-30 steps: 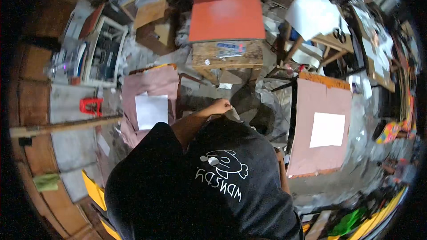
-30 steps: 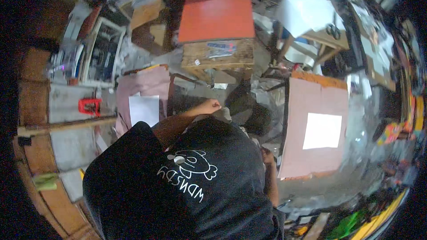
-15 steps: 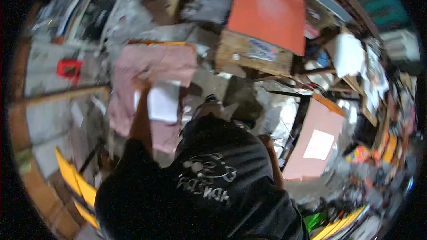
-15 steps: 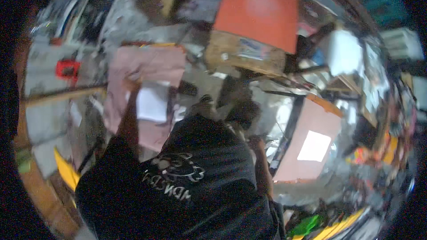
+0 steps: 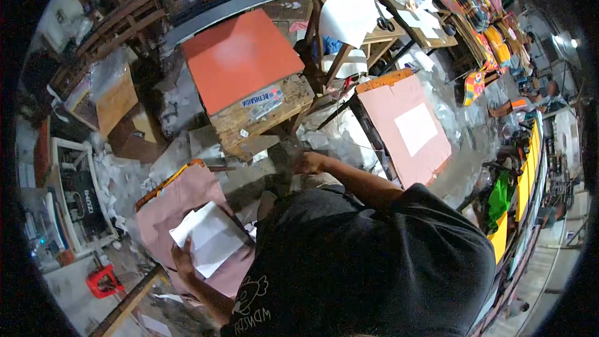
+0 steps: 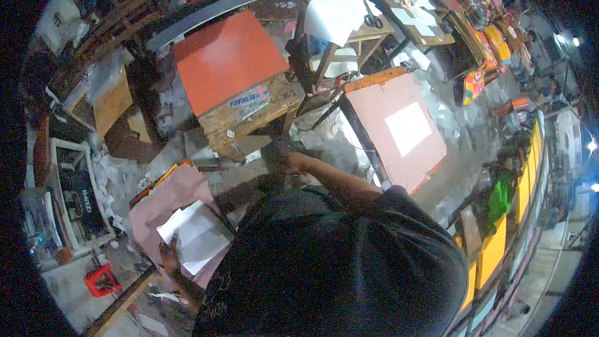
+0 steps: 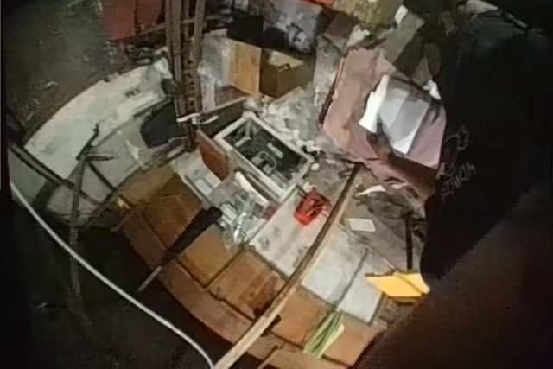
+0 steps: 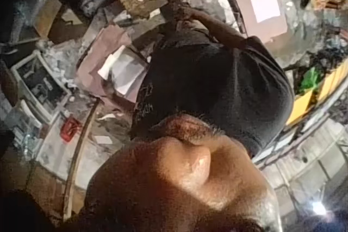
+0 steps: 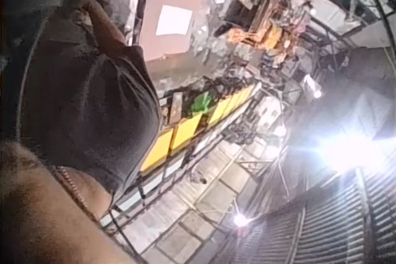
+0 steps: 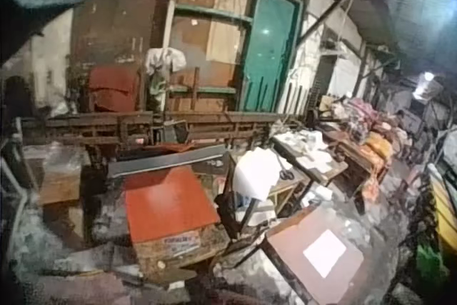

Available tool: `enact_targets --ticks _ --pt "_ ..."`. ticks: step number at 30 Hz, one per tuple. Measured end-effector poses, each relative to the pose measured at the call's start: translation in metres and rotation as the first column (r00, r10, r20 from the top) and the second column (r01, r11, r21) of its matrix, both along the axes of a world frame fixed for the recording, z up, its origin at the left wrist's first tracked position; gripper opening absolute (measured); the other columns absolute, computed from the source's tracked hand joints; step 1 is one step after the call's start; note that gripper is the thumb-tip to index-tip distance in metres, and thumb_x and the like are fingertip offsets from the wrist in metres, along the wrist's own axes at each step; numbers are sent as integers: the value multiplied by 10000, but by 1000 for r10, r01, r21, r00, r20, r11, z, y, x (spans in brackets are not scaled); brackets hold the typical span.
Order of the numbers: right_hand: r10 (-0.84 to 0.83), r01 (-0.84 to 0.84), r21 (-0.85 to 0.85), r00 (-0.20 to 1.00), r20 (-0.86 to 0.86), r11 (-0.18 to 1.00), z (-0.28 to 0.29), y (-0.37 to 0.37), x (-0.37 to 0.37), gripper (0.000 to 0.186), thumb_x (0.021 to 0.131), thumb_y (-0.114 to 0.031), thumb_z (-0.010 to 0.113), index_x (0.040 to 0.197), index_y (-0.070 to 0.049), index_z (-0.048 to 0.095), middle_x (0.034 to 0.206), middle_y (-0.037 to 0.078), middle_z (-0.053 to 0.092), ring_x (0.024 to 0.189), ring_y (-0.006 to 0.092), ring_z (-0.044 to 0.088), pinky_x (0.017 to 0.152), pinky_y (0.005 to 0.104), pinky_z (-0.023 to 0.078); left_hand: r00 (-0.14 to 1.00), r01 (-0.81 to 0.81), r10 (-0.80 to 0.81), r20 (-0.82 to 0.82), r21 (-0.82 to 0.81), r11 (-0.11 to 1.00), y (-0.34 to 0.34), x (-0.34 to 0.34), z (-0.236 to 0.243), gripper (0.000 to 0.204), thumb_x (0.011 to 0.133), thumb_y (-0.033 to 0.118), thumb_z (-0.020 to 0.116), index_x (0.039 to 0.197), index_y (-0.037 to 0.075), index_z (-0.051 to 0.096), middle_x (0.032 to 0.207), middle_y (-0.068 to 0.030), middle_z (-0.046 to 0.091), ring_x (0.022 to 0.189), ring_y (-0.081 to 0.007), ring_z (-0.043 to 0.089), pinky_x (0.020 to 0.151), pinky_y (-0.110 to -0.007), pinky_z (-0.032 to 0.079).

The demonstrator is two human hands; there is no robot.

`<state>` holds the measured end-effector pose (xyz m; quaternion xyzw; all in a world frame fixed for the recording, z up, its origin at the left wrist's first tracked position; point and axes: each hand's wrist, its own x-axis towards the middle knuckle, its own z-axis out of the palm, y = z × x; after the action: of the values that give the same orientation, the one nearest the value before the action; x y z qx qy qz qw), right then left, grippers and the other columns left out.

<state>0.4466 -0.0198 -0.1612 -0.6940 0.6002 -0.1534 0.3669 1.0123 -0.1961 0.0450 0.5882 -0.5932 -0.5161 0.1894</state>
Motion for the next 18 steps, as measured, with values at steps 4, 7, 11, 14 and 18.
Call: enact_targets --ticks 4,7,11,14,18 --pt "94 -169 131 891 445 977 148 -97 51 596 888 -447 722 1303 -48 564 1277 216 599 1139 360 611 929 468 510 976 174 -184 -116 -98 980 3 -93 93 366 947 167 685 1220 -61 600 1114 -71 690 999 -146 611 915 -315 471" --pt "-44 -109 192 756 654 975 220 -100 39 994 794 -432 832 1525 -70 264 1469 266 421 1300 363 497 1054 508 451 940 294 -317 -128 -170 940 3 -201 127 280 956 97 663 1185 -55 610 1072 -49 685 976 -127 606 879 -288 474" --pt "-115 87 76 690 715 993 223 -87 -21 1208 733 -411 887 1565 -21 102 1528 244 362 1383 365 407 1181 472 308 868 347 -402 -293 -221 911 11 -331 149 266 937 100 689 1145 -50 622 1044 -49 679 956 -118 603 861 -287 483" --pt "-144 221 46 451 881 974 242 -54 -88 1067 772 -329 865 1532 33 210 1450 202 474 1333 292 470 1140 414 370 821 294 -363 -441 -220 930 18 -409 140 383 921 163 716 1202 -66 595 1110 -81 658 1001 -138 592 896 -309 469" --pt "-485 556 183 463 742 811 223 21 -176 603 845 -334 798 1273 37 590 1125 131 675 1085 220 627 964 363 499 724 327 -306 -618 -83 941 27 -521 117 395 980 132 640 1301 -72 532 1199 -110 632 1065 -186 604 971 -365 462"
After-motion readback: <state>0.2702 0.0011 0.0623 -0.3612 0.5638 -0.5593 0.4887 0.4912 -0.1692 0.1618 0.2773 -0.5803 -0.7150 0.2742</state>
